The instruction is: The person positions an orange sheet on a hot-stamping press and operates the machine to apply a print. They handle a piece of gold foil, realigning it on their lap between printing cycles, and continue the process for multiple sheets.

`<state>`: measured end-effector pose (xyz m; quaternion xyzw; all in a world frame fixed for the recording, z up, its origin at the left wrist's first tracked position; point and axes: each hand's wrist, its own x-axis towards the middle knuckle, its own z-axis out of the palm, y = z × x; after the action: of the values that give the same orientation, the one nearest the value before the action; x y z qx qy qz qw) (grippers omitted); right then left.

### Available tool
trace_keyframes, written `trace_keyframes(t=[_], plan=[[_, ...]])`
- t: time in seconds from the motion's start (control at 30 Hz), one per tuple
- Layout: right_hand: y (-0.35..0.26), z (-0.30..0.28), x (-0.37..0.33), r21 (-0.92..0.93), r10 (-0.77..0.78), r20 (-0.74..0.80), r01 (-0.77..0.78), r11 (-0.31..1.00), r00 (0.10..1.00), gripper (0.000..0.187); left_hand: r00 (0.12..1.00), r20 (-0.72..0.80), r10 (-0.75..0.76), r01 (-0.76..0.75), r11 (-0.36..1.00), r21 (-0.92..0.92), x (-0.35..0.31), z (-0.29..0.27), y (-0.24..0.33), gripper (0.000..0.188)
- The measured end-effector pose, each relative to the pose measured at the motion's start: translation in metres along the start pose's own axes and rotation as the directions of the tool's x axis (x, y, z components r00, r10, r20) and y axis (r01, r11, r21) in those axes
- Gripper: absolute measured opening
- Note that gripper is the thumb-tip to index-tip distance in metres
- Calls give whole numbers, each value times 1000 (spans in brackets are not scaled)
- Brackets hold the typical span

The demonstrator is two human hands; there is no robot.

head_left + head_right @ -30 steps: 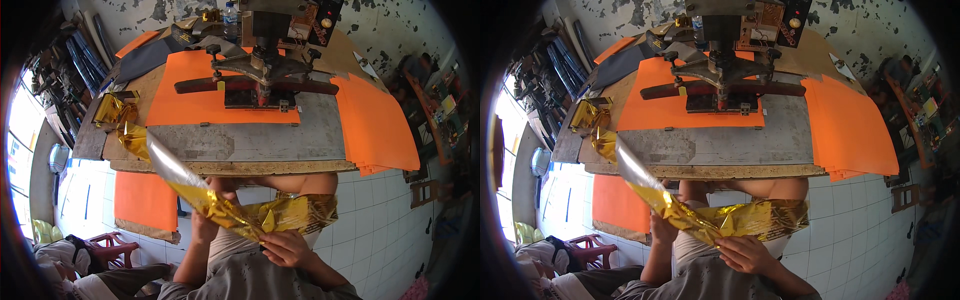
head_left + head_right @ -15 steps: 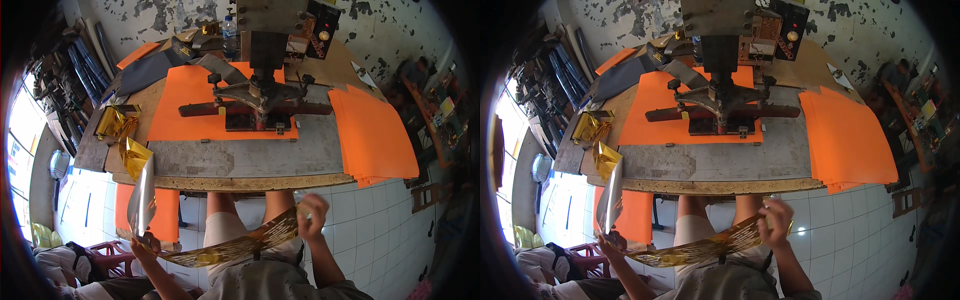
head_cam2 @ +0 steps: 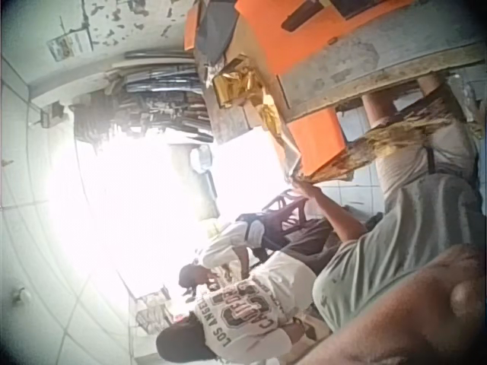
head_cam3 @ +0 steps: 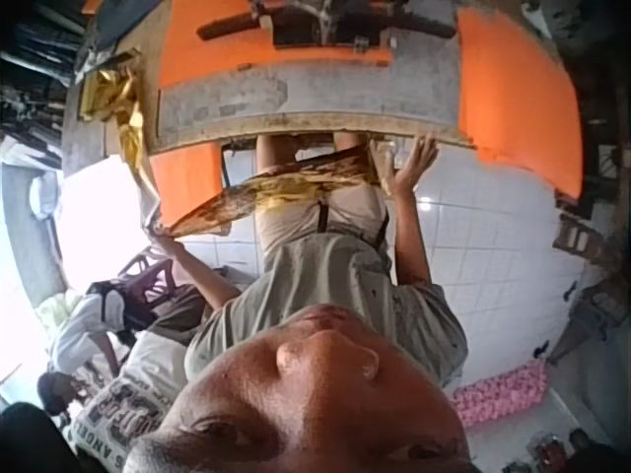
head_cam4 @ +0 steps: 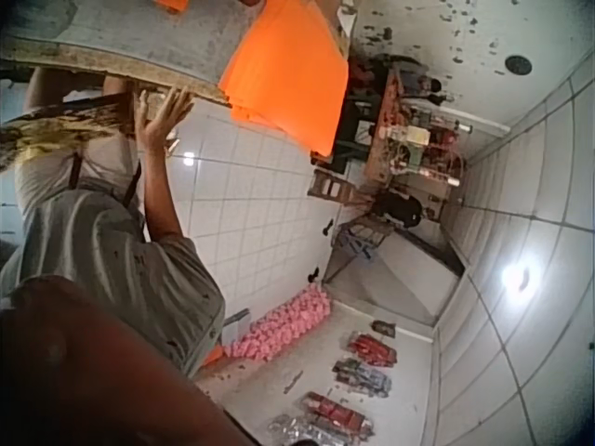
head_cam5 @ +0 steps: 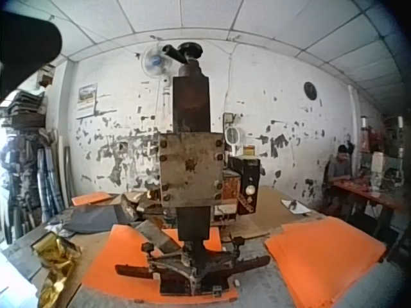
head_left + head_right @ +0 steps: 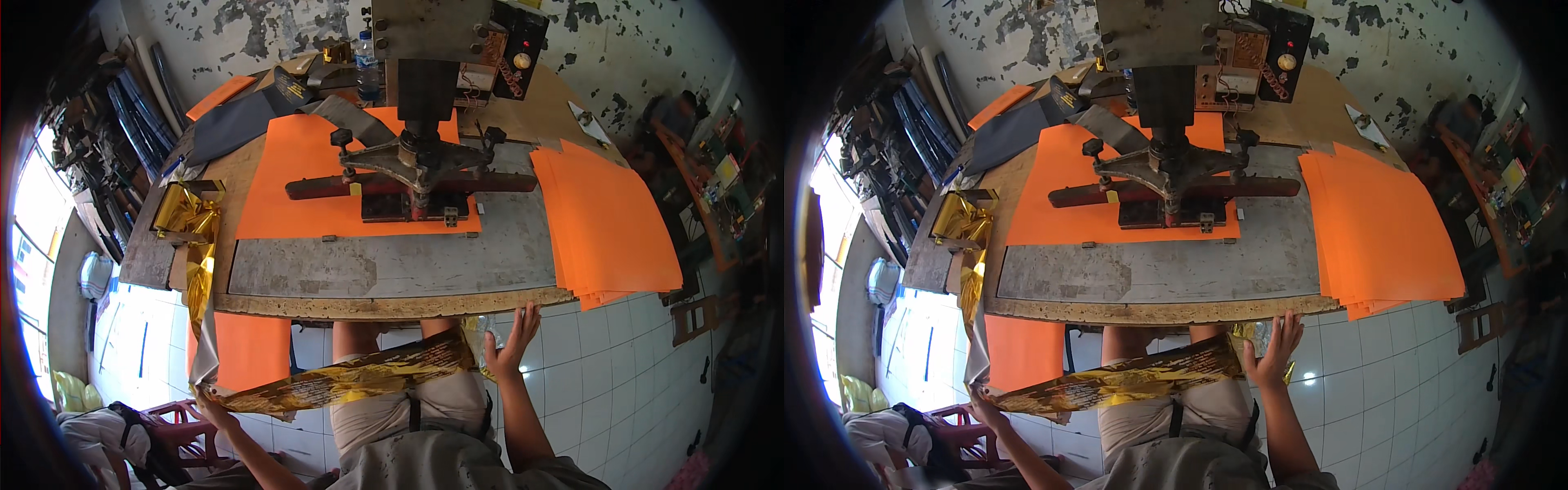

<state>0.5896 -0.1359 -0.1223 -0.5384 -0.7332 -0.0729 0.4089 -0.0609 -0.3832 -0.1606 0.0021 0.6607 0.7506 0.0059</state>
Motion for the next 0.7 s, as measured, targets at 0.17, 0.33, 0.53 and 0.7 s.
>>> trace_keyframes(t=[0.17, 0.33, 0.53, 0.7], plan=[[1, -1, -2, -14, -13, 13, 14, 1000, 1000, 82, 978, 78, -191, 157, 935, 319, 3, -17, -32, 63], [-1, -7, -1, -28, -4, 39, 5, 1000, 999, 82, 933, 22, 359, -321, 803, 502, -29, 18, -11, 64], [-10, -21, 14, -26, -23, -25, 23, 999, 999, 65, 730, 227, 644, -666, 596, 449, -86, 95, 60, 52], [-39, -47, 80, -32, 33, -30, -34, 999, 999, 32, 566, 502, 653, -768, 640, 33, -121, 181, 116, 32]])
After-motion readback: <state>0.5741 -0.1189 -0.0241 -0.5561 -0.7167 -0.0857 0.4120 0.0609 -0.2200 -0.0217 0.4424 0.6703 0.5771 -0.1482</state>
